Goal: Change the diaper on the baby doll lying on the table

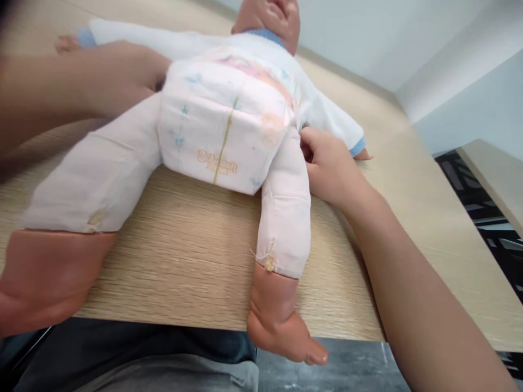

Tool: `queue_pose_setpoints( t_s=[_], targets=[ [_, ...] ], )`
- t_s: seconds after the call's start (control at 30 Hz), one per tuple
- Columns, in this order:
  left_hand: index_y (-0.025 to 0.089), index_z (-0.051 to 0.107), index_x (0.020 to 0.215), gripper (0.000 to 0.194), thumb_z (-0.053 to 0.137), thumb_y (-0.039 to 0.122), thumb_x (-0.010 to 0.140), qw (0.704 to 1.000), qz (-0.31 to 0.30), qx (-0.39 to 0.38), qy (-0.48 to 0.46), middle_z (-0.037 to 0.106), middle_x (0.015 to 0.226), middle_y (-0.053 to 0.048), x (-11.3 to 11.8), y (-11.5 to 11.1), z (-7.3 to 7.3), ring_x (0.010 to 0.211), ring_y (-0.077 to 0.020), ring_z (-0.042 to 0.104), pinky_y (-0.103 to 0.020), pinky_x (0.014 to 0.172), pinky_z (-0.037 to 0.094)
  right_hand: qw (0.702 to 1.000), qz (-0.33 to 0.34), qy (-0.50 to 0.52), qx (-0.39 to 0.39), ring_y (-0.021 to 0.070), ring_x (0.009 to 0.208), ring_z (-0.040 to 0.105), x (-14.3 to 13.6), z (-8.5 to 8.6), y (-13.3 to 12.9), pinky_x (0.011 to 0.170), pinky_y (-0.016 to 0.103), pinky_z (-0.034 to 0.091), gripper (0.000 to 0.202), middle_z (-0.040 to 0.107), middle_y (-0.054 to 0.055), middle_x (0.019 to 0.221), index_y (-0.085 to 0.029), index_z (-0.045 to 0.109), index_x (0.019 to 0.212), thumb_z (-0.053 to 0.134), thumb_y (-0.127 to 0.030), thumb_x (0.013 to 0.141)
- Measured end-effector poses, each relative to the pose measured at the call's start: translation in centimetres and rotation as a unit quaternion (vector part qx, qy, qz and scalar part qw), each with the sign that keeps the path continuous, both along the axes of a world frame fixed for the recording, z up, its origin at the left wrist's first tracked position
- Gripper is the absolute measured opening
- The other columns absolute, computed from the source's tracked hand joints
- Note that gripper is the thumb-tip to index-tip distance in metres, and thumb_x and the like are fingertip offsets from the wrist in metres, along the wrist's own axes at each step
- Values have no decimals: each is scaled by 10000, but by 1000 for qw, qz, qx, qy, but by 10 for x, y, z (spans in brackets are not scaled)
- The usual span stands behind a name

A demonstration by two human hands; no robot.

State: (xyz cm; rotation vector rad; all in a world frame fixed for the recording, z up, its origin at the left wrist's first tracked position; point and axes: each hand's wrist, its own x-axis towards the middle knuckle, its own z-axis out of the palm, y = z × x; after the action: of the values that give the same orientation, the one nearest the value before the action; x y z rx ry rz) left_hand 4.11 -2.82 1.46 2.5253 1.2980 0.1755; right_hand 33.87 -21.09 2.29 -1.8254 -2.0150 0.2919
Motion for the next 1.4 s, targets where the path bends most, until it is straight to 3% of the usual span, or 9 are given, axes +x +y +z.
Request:
queue_pose_setpoints(
  t_s=[0.13,0.3,0.43,0.6,0.83,1.0,1.17,1.3,1.4],
  targets=[
    [67,721,900,307,603,348,940,988,-72,132,28,671,853,9,5,-12,0,851,-204,660,-236,711,353,1000,-3,21,15,221,896,605,2,-4,3,849,366,448,121,681,54,854,-172,674,857,633,-283,884],
    [46,696,787,368,509,311,961,992,-51,110,-39,632,709,11,5,-14,-4,709,-131,568,-249,682,293,998,-5,59,28,198,764,566,4,-10,4,710,312,425,127,622,9,719,-183,629,766,641,-286,840],
    [105,691,747,286,564,307,904,988,-15,89,-123,664,685,11,4,-12,-12,691,-140,575,-256,651,311,993,-78,82,37,148,610,470,4,-18,6,570,274,311,181,552,-20,620,-194,532,660,614,-258,807],
    [203,702,866,173,596,339,870,965,14,45,-258,720,770,10,10,-17,-11,729,-190,630,-285,634,406,971,-128,185,81,151,597,485,2,-26,11,572,277,348,171,548,-21,627,-190,571,728,582,-316,843],
    [226,671,1081,335,583,504,917,928,-45,-4,-370,700,963,-25,19,-32,-9,843,-215,635,-310,744,483,952,-121,247,137,147,605,432,-11,-25,11,587,285,335,270,504,-25,637,-180,591,757,576,-410,898],
    [227,624,875,329,440,484,971,899,-46,-83,-427,621,795,3,26,-21,-18,750,-204,570,-293,659,434,940,-119,278,156,158,638,408,-17,-27,17,616,301,328,381,454,-22,648,-199,534,715,472,-491,952],
    [227,436,671,518,409,643,979,944,-89,-27,-316,541,686,19,44,-28,-4,697,-194,497,-311,637,333,938,-85,316,113,166,673,394,-25,-24,37,646,315,341,455,422,-15,672,-224,434,683,422,-595,946],
    [230,459,583,610,368,697,965,975,-98,-6,-201,584,612,-9,60,-33,8,620,-205,510,-350,607,249,954,-68,287,60,158,667,374,-28,-18,45,600,296,310,429,420,-16,671,-220,449,675,520,-577,902],
    [228,531,566,546,412,591,956,978,-79,15,-192,665,643,-60,68,-26,8,640,-246,569,-364,617,256,956,-76,269,91,155,672,360,-30,-18,45,590,289,280,347,393,-21,656,-224,410,643,512,-453,882]
  ],
)
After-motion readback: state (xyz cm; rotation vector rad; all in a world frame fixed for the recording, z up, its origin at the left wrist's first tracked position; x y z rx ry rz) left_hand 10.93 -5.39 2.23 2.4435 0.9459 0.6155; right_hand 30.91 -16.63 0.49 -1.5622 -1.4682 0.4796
